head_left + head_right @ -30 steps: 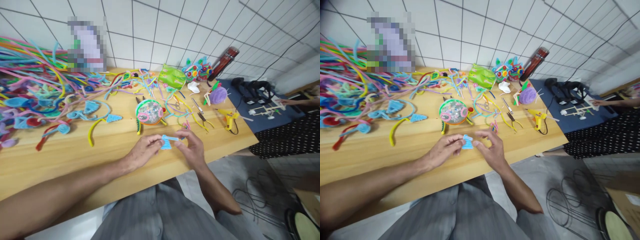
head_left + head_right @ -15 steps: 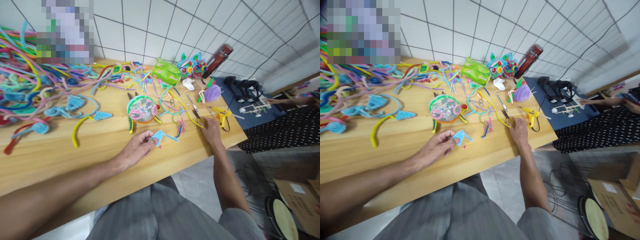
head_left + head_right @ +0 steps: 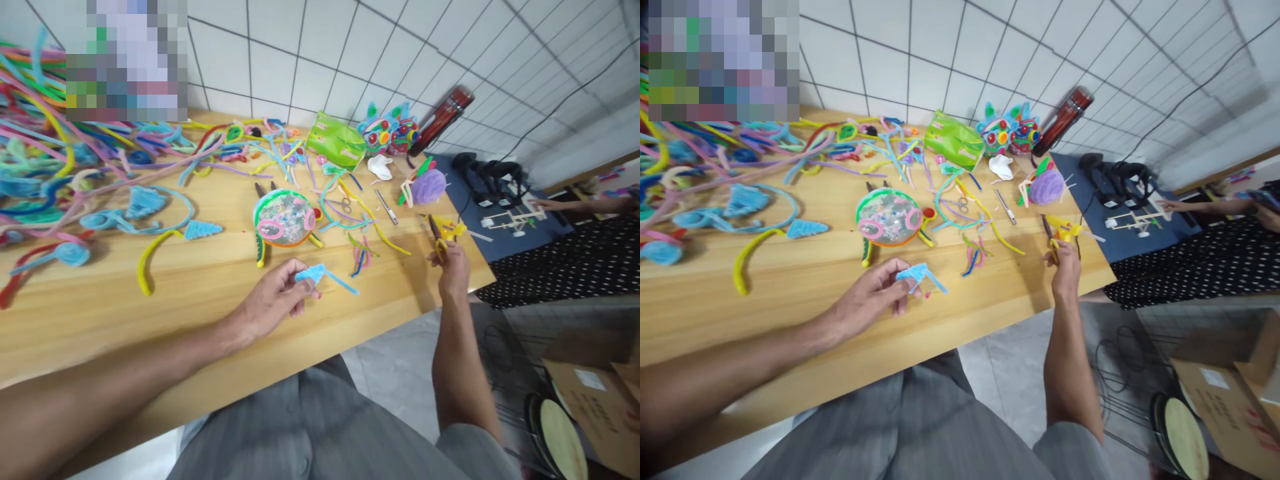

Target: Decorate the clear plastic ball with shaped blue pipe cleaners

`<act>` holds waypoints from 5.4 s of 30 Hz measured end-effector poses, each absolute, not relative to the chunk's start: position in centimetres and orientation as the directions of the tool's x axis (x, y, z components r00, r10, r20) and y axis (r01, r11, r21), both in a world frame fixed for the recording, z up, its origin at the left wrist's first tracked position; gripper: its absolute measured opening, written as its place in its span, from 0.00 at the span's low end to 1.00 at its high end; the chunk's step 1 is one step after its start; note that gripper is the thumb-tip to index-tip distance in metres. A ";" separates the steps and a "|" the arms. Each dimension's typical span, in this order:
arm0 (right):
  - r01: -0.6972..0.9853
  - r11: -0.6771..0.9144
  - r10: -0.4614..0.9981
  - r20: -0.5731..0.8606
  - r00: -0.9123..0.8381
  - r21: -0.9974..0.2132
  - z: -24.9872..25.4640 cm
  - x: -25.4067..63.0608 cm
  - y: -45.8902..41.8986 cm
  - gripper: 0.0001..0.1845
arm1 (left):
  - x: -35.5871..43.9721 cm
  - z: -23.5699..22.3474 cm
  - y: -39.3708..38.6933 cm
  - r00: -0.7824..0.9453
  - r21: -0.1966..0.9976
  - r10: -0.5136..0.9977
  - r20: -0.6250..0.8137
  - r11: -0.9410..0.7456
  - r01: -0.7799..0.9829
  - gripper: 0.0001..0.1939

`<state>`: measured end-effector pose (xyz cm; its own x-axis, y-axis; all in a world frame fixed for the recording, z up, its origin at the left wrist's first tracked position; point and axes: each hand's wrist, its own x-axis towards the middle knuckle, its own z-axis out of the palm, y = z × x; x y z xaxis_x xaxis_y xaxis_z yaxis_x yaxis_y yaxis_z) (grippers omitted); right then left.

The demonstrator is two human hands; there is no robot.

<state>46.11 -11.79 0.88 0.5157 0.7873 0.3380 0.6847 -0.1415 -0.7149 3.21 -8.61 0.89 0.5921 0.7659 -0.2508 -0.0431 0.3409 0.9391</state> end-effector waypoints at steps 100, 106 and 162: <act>0.714 0.700 0.607 0.520 -0.601 0.008 1.9 27.7 -10.5 0.16 | 3.3 2.9 -7.8 0.591 0.855 0.738 -0.325 0.497 -0.150 0.12; 0.724 0.690 0.628 0.515 -0.584 -0.021 1.9 27.6 -10.4 0.14 | 3.3 2.8 -7.8 0.592 0.857 0.739 -0.322 0.493 -0.151 0.11; 0.585 0.769 0.601 0.605 -0.522 -0.258 4.4 24.2 -11.2 0.15 | 3.1 2.0 -9.3 0.543 0.973 0.821 -0.175 0.230 -0.035 0.11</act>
<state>24.19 -11.21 4.41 -0.5224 0.6007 0.6051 0.5852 0.7688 -0.2580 3.10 -9.35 1.97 0.5434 0.8211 -0.1749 -0.0349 0.2302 0.9725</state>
